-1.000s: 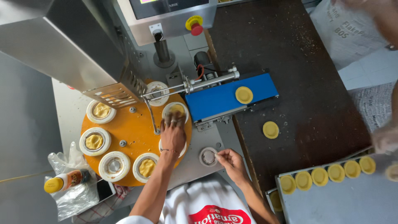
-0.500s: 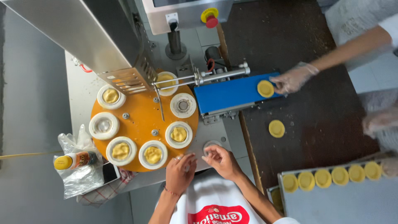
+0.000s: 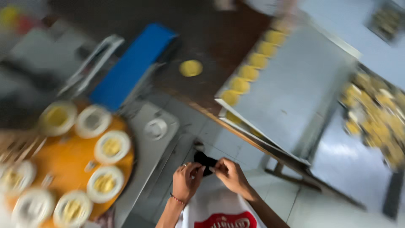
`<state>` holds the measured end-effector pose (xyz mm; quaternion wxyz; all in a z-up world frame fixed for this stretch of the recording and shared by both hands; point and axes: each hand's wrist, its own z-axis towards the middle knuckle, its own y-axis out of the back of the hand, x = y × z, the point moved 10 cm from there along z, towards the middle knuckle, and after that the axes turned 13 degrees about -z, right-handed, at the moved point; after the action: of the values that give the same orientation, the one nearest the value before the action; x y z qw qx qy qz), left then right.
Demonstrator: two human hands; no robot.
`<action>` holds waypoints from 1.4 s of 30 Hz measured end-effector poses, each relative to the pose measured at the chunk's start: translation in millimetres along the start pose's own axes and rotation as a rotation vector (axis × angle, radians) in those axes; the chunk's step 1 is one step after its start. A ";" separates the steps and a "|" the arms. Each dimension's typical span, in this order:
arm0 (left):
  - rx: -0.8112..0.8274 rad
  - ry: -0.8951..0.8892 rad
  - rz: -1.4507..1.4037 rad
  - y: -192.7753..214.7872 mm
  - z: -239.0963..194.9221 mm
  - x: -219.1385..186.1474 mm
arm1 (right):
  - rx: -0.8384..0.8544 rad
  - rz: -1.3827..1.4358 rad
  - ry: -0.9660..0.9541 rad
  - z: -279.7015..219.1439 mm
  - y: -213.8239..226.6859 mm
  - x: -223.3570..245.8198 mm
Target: The person places small metal cups into a rotating machine, fills them with yellow dough, and then removes the filled cups to arrange them on metal trays. The process is repeated continuously throughout the clip.
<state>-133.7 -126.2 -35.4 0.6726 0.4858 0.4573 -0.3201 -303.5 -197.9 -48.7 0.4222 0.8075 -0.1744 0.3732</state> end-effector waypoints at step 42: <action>0.846 -0.184 0.524 -792.1 285.8 -277.0 | -0.718 -0.477 -0.663 -89.1 619.5 -478.5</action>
<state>-844.2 -656.3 -33.2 0.5120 0.7840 0.0890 -0.3395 -1029.9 -502.6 -33.3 0.6669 0.7040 -0.2267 -0.0906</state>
